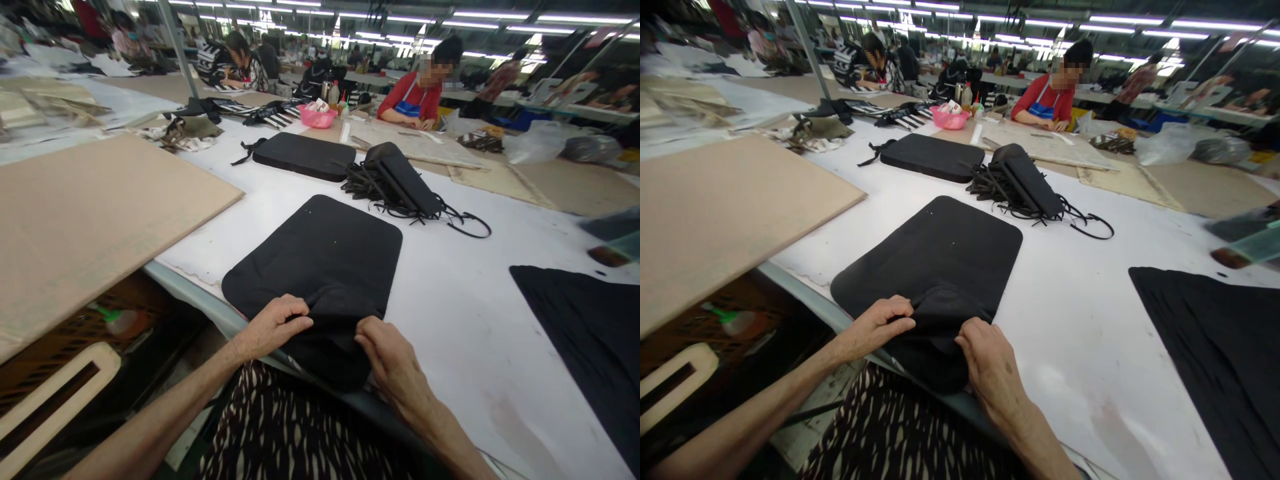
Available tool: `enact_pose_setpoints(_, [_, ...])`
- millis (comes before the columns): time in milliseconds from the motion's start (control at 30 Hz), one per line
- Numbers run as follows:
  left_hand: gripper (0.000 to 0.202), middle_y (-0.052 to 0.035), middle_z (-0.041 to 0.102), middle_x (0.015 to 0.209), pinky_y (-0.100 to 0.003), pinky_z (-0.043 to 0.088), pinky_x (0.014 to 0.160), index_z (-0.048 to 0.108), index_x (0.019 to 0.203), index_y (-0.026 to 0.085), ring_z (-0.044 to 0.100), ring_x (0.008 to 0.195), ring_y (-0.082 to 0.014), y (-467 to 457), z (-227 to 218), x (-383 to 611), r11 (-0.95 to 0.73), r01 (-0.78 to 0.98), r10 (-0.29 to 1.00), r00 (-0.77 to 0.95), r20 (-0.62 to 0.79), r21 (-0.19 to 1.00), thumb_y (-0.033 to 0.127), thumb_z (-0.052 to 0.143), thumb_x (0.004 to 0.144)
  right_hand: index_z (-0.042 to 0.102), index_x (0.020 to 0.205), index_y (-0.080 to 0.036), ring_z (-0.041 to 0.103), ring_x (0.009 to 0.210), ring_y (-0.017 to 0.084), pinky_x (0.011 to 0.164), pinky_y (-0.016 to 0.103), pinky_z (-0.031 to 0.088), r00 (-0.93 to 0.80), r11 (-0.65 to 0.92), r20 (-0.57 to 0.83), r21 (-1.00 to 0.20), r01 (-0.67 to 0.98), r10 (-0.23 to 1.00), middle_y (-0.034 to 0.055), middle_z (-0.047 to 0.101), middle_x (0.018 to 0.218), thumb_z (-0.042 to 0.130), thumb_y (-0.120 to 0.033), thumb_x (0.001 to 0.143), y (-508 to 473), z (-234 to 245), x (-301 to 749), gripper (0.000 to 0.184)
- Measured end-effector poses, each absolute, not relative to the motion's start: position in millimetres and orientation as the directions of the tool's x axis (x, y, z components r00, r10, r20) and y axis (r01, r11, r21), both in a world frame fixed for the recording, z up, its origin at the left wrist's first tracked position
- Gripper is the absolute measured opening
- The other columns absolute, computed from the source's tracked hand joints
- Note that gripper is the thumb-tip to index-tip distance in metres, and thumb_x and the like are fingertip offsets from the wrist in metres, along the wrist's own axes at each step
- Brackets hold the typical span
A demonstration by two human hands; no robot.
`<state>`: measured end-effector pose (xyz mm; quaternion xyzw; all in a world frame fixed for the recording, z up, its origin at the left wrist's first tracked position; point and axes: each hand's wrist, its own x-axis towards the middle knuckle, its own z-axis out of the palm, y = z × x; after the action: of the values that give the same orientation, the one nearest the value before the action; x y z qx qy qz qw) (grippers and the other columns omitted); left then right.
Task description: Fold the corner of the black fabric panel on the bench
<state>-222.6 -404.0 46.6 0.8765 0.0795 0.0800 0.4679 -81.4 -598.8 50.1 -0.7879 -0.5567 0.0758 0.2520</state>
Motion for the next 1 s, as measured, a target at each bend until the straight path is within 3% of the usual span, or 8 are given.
enact_pose_setpoints(200, [0.032,0.0014,0.042,0.062,-0.025,0.033,0.069,0.050,0.063,0.015,0.042,0.068,-0.0135,-403,49,-223,-0.560,0.021,0.163,0.983,0.086,0.828,0.031,0.044,0.089,0.047,0.073,-0.021,0.046,0.062,0.015,0.057,0.027,0.037,0.433,-0.324,0.176,-0.438,0.839,0.884,0.0007,0.051,0.071,0.033,-0.032,0.094,-586,52,-77,0.028])
enact_pose_setpoints(333, [0.028,0.0020,0.045,0.065,-0.025,0.033,0.069,0.052,0.065,0.015,0.044,0.071,-0.0145,-402,47,-222,-0.586,0.021,0.156,0.984,0.087,0.810,0.037,0.060,0.080,0.045,0.071,-0.021,0.047,0.060,0.015,0.055,0.025,0.037,0.435,-0.323,0.167,-0.451,0.832,0.885,0.0003,0.051,0.071,0.032,-0.032,0.093,-585,53,-77,0.028])
enact_pose_setpoints(500, [0.024,0.0036,0.043,0.063,-0.024,0.032,0.070,0.051,0.064,0.015,0.044,0.069,-0.0123,-403,43,-222,-0.578,0.014,0.166,0.981,0.101,0.816,0.028,0.058,0.083,0.046,0.073,-0.021,0.050,0.062,0.015,0.056,0.025,0.041,0.459,-0.334,0.123,-0.526,0.782,0.880,0.0001,0.053,0.072,0.035,-0.031,0.092,-587,55,-77,0.024])
enact_pose_setpoints(600, [0.021,0.0036,0.044,0.065,-0.022,0.032,0.067,0.049,0.066,0.015,0.044,0.069,-0.0115,-403,41,-222,-0.536,0.045,0.224,0.970,0.090,0.843,0.024,0.052,0.086,0.050,0.098,-0.021,0.054,0.090,0.019,0.076,0.031,0.047,0.437,-0.274,0.183,-0.555,0.785,0.881,0.0055,0.055,0.101,0.044,-0.033,0.089,-596,51,-75,0.016])
enact_pose_setpoints(667, [0.021,0.0038,0.044,0.066,-0.022,0.031,0.065,0.046,0.067,0.015,0.043,0.068,-0.0112,-404,41,-222,-0.516,0.077,0.266,0.961,0.074,0.853,0.023,0.049,0.087,0.040,0.121,-0.020,0.045,0.112,0.025,0.090,0.039,0.043,0.410,-0.237,0.270,-0.501,0.832,0.871,0.0105,0.043,0.125,0.052,-0.036,0.084,-606,45,-75,0.041])
enact_pose_setpoints(733, [0.023,0.0041,0.042,0.064,-0.022,0.031,0.063,0.044,0.066,0.015,0.041,0.066,-0.0108,-405,41,-222,-0.507,0.100,0.289,0.955,0.059,0.856,0.024,0.046,0.087,0.032,0.130,-0.020,0.037,0.120,0.028,0.094,0.045,0.039,0.357,-0.206,0.356,-0.399,0.894,0.864,0.0126,0.035,0.133,0.055,-0.035,0.082,-616,38,-76,0.056])
enact_pose_setpoints(867, [0.028,0.0045,0.037,0.061,-0.022,0.029,0.061,0.037,0.062,0.015,0.038,0.062,-0.0104,-406,42,-220,-0.513,0.133,0.326,0.944,0.049,0.848,0.026,0.044,0.087,0.045,0.118,-0.020,0.045,0.107,0.027,0.087,0.044,0.042,0.259,-0.149,0.367,-0.303,0.941,0.893,0.0104,0.049,0.118,0.054,-0.026,0.084,-629,26,-80,0.035])
enact_pose_setpoints(1000, [0.031,0.0044,0.032,0.060,-0.022,0.028,0.059,0.033,0.061,0.016,0.036,0.061,-0.0102,-406,42,-220,-0.500,0.149,0.345,0.938,0.038,0.853,0.030,0.041,0.088,0.054,0.096,-0.021,0.050,0.089,0.021,0.074,0.035,0.044,0.281,-0.180,0.153,-0.470,0.864,0.947,0.0054,0.054,0.097,0.053,-0.023,0.086,-626,27,-82,0.011])
